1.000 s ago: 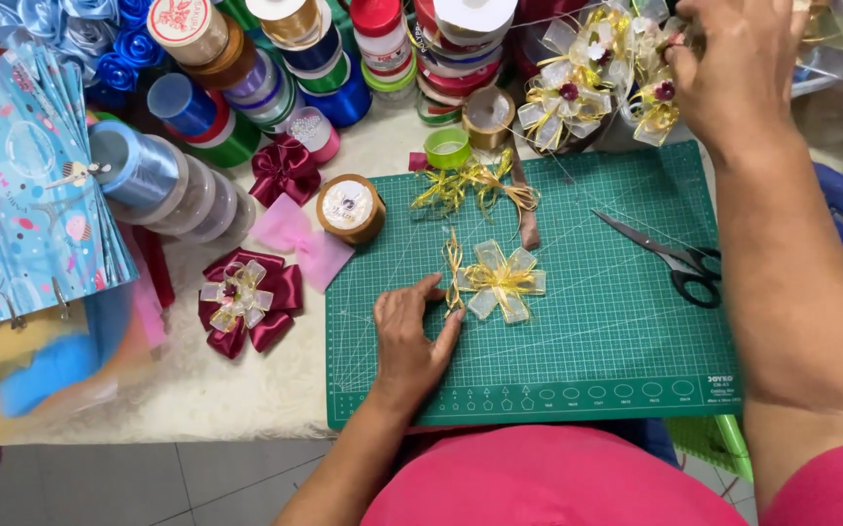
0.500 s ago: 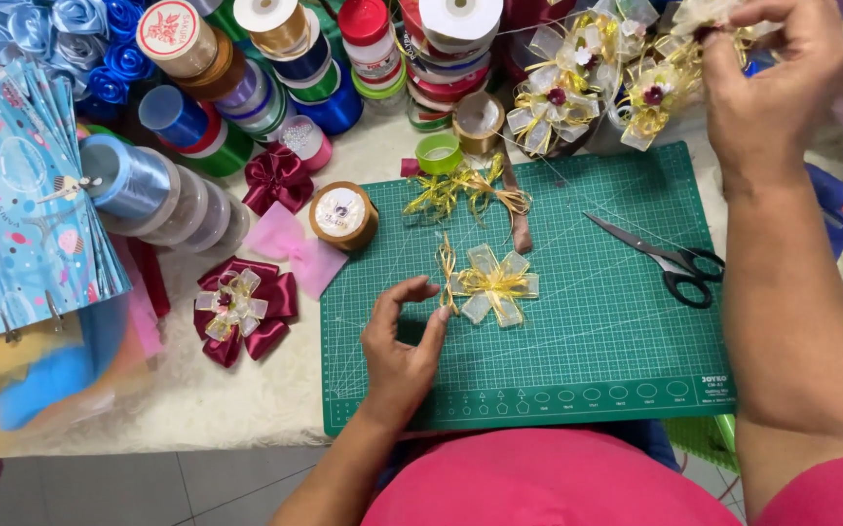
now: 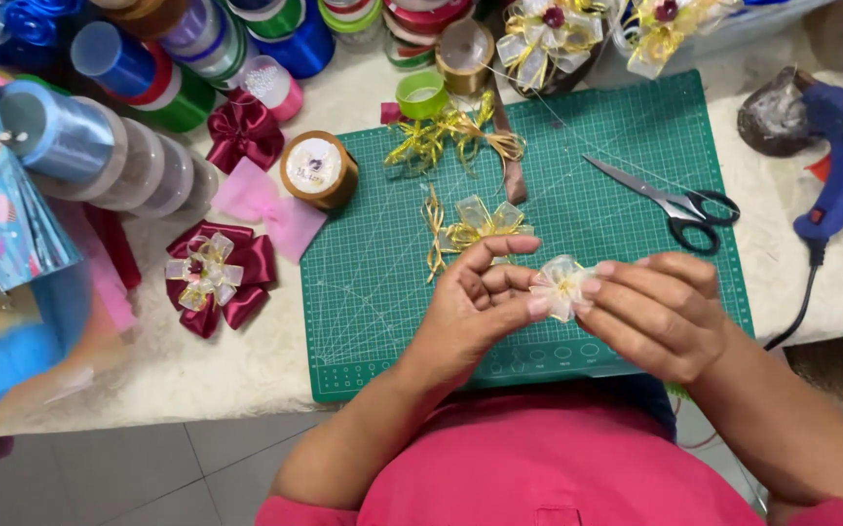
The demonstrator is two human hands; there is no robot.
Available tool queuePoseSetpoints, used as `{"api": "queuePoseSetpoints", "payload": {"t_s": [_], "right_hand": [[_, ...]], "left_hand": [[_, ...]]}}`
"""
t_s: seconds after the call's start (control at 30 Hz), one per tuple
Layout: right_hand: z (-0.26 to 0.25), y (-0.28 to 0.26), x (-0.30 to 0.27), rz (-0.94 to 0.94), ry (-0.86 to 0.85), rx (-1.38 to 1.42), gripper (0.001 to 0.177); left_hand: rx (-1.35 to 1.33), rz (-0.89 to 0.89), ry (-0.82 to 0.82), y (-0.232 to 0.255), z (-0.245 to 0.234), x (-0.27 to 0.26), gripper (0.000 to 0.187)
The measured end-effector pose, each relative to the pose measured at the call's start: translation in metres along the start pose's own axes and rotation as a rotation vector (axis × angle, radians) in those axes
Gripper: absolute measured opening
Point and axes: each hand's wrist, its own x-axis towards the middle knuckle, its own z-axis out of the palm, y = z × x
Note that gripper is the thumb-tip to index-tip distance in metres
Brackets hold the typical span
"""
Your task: Assembling decorative ribbon bows using a hot glue gun and various ribbon materials on a cutting mat.
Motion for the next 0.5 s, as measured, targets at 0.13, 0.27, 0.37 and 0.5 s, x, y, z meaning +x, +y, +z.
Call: {"api": "queuePoseSetpoints", "payload": {"t_s": [0.13,0.27,0.37,0.5], "right_hand": [[0.01,-0.019,-0.02,0.029,-0.023,0.051,0.008],[0.024,-0.048,-0.038,0.53,0.226,0.291,0.014],[0.027,-0.065,-0.03,1.016,0.275,0.627,0.035],[0.04,-0.075,-0.038,1.323,0.245,0.908,0.037]], "left_hand": [[0.004,-0.003,0.085,-0.02,-0.001,-0.001,0.05],[0.094,0.146,0.187,-0.047,-0.012,-0.002,0.057],[0.208,0.252,0.256,-0.053,-0.011,-0.009,0.054],[0.308,0.348,0.274,-0.062,-0.012,-0.013,0.05]]}}
